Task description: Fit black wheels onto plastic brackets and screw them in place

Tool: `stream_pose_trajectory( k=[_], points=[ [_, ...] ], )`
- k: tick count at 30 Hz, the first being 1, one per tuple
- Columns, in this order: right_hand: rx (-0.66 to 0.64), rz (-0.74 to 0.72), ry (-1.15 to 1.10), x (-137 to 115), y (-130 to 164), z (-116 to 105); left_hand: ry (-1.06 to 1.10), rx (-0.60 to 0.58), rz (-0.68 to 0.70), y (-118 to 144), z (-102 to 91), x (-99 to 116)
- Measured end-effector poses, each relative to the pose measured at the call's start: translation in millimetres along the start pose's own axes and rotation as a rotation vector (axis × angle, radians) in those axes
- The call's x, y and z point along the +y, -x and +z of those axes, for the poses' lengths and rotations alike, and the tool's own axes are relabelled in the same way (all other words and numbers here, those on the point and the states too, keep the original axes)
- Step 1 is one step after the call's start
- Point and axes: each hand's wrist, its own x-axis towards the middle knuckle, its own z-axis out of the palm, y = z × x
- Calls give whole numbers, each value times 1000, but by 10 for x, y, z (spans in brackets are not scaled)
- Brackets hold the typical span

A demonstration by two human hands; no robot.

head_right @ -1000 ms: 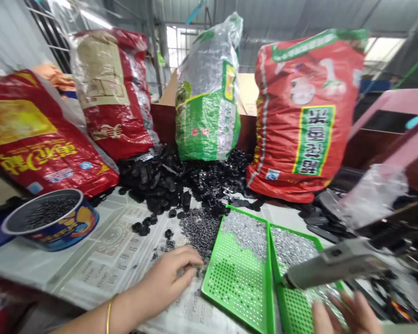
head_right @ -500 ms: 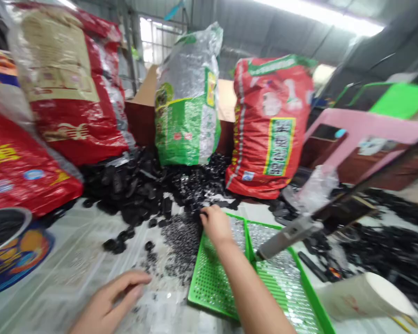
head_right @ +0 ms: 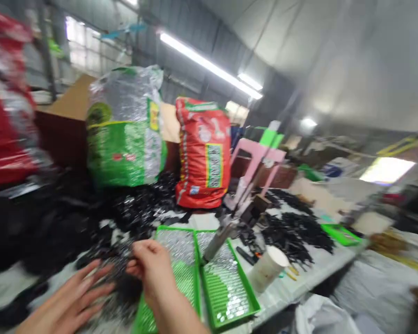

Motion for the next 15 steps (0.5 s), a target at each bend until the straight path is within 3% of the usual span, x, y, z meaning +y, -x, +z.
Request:
stream_pose_trajectory(
  k=[2, 4, 7, 9, 10, 12, 15],
  points=[
    [-56, 151, -100, 47, 231, 62, 289, -80, 29, 77, 77, 40],
    [-145, 321, -165, 104, 392, 100, 411, -142, 121, 121, 115, 74],
    [-223, 551, -112, 215, 539, 129, 448, -30, 187, 164, 72, 69],
    [-313, 568, 134, 245, 601, 116, 433, 56, 197, 217, -11, 26],
    [-357, 488, 300, 234, 617, 97, 401, 91, 199, 251, -64, -2],
    [-422, 157, 635, 162, 618, 47, 279, 133, 195, 326, -178, -59],
    [-611, -381, 985, 14, 576, 14, -30, 42, 131, 430, -325, -116]
  ],
)
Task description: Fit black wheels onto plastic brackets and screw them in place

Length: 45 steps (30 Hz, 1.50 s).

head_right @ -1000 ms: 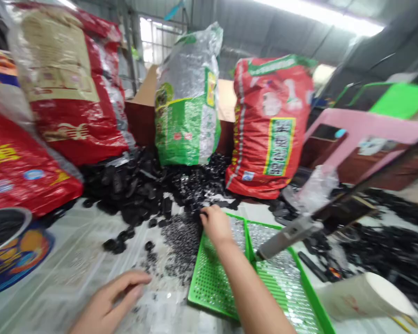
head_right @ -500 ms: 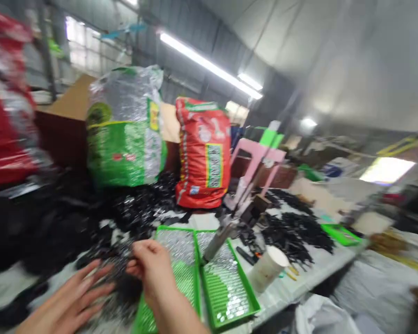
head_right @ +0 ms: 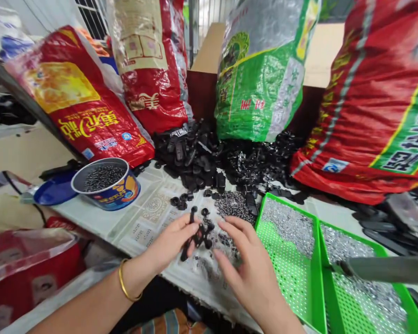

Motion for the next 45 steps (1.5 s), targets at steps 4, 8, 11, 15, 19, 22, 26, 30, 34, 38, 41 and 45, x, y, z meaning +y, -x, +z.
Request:
stream_pose_trajectory(
  k=[4, 8, 11, 15, 19, 22, 26, 30, 34, 38, 41, 45],
  points=[
    [-318, -292, 251, -85, -88, 6, -291, -203, -95, 99, -104, -6],
    [-402, -210, 206, -106, -96, 176, -290, -132, -151, 172, -233, 4],
    [-311, -94, 106, -74, -45, 318, -173, 12, -105, 264, -344, 9],
    [-69, 172, -87, -106, -13, 587, 227, 248, 24, 384, -346, -54],
    [-96, 138, -174, -206, -61, 779, 594, 179, -50, 350, -262, -185],
    [-210, 46, -95, -169, -173, 679, 621, 308, -34, 264, -290, -224],
    [-167, 198, 344, 72, -498, 408, 506, 351, -137, 219, -380, -191],
    [-219, 253, 555, 265, -803, 373, 488, 284, -195, 268, -354, -231],
    [-222, 170, 544, 290, -791, 447, 514, 282, -211, 297, -340, -356],
    [-78, 22, 257, 371, -1139, 538, 415, 215, -107, -76, -733, -113],
    [-13, -199, 144, 79, -2036, 646, 343, 297, 80, -389, -1249, 538],
    [32, -376, 11, -736, -2999, 650, 306, 341, 210, -472, -1608, 1239]
  ],
)
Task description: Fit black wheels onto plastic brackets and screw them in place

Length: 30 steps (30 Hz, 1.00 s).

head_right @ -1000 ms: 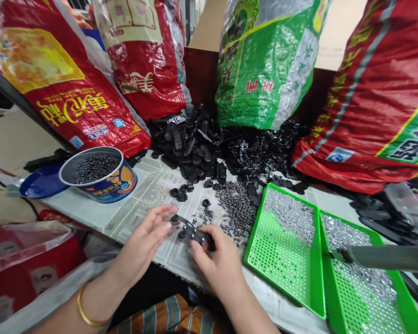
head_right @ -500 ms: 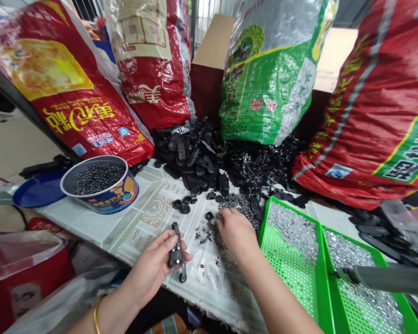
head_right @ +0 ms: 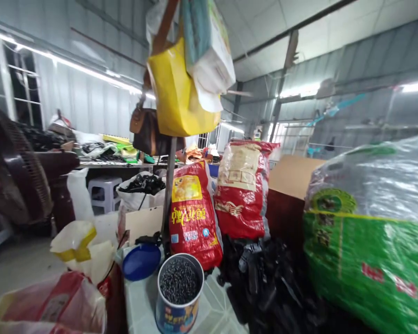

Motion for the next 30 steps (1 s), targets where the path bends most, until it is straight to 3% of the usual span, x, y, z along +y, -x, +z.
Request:
stream_pose_trajectory(
  k=[2, 4, 8, 11, 13, 19, 30],
  points=[
    [20, 5, -27, -113, -147, -30, -2, -8, 18, 17, 42, 31],
    [37, 74, -36, -64, 67, -73, -7, -20, 9, 109, 122, -159],
    [-1, 338, -78, 145, 1239, -182, -14, -40, -137, 546, 303, -910],
    [-91, 558, -191, -69, 2087, -270, 11, -15, -310, 1049, 407, -1317],
    [-102, 689, -356, -295, 2344, -273, 40, 35, -313, 1273, 442, -1380],
    [-97, 954, -948, -492, 2474, -95, 97, -28, -398, 1296, 447, -1335],
    [-52, 1061, -1135, -391, 2590, -64, -75, -39, -373, 1347, 548, -1364]
  ],
)
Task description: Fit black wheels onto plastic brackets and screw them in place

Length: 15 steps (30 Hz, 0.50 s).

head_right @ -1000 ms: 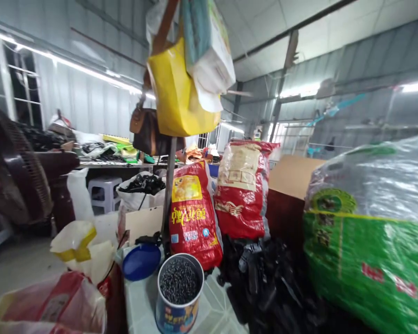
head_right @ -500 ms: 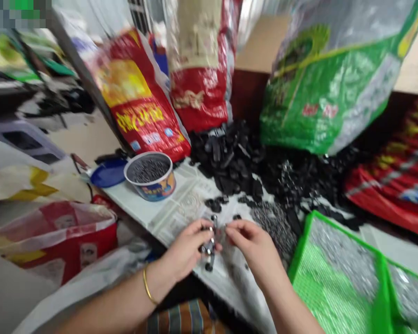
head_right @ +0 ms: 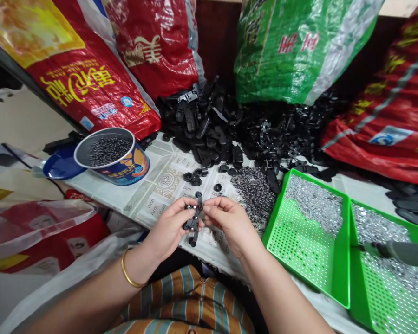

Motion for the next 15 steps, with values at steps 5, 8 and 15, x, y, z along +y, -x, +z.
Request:
stream_pose_trajectory(
  k=[5, 8, 15],
  points=[
    [36, 27, -28, 9, -12, 1, -106, -25, 50, -4, -21, -58],
    [66, 10, -20, -3, 5, 20, -174, -42, 109, -10, -48, -108],
    [9, -110, 42, 12, 53, 52, -110, -31, 86, 20, 6, -128]
  ],
)
